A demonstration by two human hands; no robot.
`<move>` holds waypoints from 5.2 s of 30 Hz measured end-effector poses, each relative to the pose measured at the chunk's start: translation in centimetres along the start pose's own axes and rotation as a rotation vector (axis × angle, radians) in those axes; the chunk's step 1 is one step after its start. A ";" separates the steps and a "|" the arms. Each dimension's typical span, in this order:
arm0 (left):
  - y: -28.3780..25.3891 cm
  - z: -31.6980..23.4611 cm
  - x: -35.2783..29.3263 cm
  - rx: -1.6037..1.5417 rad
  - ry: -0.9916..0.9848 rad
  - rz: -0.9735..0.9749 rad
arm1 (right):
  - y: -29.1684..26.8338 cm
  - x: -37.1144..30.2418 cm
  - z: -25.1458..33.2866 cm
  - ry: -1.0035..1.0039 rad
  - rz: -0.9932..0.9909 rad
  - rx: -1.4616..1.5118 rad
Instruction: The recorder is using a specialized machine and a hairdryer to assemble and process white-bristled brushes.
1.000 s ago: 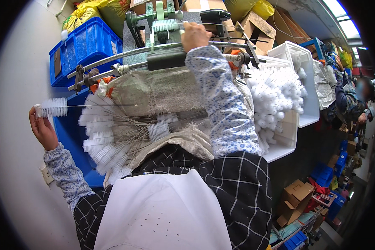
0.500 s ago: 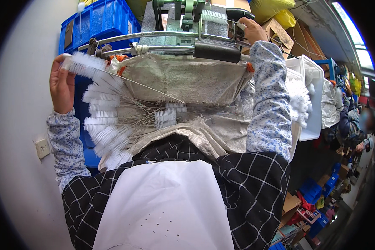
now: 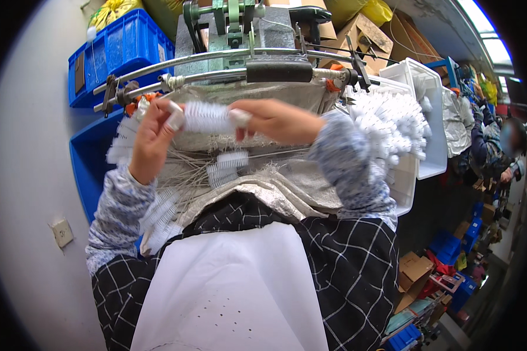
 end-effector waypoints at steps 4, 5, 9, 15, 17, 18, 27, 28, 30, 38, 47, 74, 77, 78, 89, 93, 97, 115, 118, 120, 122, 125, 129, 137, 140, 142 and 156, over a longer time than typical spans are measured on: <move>-2.5 -0.4 -2.3 0.121 -0.114 -0.010 | 0.6 2.1 0.1 0.018 -0.047 -0.011; -4.7 -0.9 -3.6 0.174 -0.176 -0.075 | -0.6 2.8 -1.9 -0.013 -0.320 -0.229; -12.1 -0.3 -8.2 1.249 -0.053 -0.143 | -8.8 4.0 -8.5 0.201 -1.107 -1.053; -14.1 1.5 -10.4 1.024 -0.314 -0.178 | -10.2 6.4 -9.5 0.316 -1.043 -1.048; -14.1 1.4 -10.3 1.022 -0.291 -0.187 | -10.3 6.6 -9.3 0.327 -1.018 -1.016; -14.1 1.3 -10.2 1.021 -0.268 -0.199 | -10.3 6.7 -9.4 0.331 -1.018 -1.019; -13.1 0.8 -10.6 0.891 -0.301 -0.118 | -10.9 6.9 -9.9 0.362 -0.943 -0.916; -12.8 0.7 -10.6 0.861 -0.342 -0.209 | -11.0 7.1 -9.8 0.374 -0.940 -0.934; -12.5 1.0 -10.3 0.829 -0.338 -0.247 | -11.4 7.5 -10.0 0.414 -0.910 -0.980; -13.3 1.7 -9.9 0.908 -0.233 -0.199 | -11.9 7.0 -11.8 0.278 -1.048 -1.209; -19.1 -3.8 -11.1 0.519 0.285 -0.822 | -10.8 5.4 -11.8 0.399 -1.102 -0.789; -14.2 -7.1 -7.1 0.305 0.412 -0.650 | -10.2 6.4 -9.5 0.400 -0.987 -0.882; -14.0 -6.3 -6.9 0.226 0.375 -0.631 | -12.0 5.6 -11.7 0.374 -0.894 -0.776; -13.6 -6.1 -6.6 0.158 0.377 -0.631 | -13.1 5.2 -12.5 0.355 -0.859 -0.716; -8.8 -4.0 -2.1 -0.026 0.205 -0.387 | -17.7 2.2 -16.3 0.138 -0.852 -0.891; -7.0 -3.2 -1.5 -0.149 0.100 -0.301 | -16.6 1.9 -14.8 0.085 -0.918 -1.002; -6.1 -2.1 -0.6 -0.301 0.009 -0.167 | -17.6 1.3 -17.3 0.188 -1.012 -0.912; -4.2 0.2 -1.0 0.167 -0.124 -0.123 | -1.1 3.4 -2.2 0.221 -0.336 -0.293; -10.3 -0.4 -2.9 0.901 -0.106 -0.400 | -7.8 3.7 -6.5 0.314 -0.973 -0.838; -14.3 2.0 -4.2 0.975 -0.044 -0.415 | -9.7 4.7 -8.8 0.278 -1.101 -1.012; -14.8 2.6 -4.3 0.988 -0.019 -0.382 | -10.1 5.4 -9.2 0.398 -1.039 -1.078; -14.5 2.6 -4.0 0.809 -0.179 -0.459 | -10.2 5.8 -9.2 0.405 -1.014 -1.045; -16.5 3.1 -3.9 0.737 -0.275 -0.522 | -10.7 5.9 -9.4 0.380 -0.969 -0.995; -18.1 1.4 -5.2 0.512 -0.170 -0.439 | -11.8 7.3 -10.5 0.391 -0.940 -1.056; -19.3 -0.8 -5.5 0.597 -0.072 -0.597 | -13.0 7.7 -12.1 0.311 -0.900 -1.080; -21.0 -2.6 -6.2 0.570 0.033 -0.665 | -13.2 7.5 -12.9 0.231 -0.889 -1.148; -17.5 -7.8 -7.1 0.182 0.385 -0.688 | -10.2 7.1 -11.0 0.327 -1.091 -0.824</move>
Point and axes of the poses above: each hand's wrist, its own x-axis towards the middle knuckle, its own y-axis out of the palm, z = x × y, the point moved 1 cm from there along x, towards the middle knuckle, and after that the axes turned 12 degrees about -x, right-handed, at the moved point
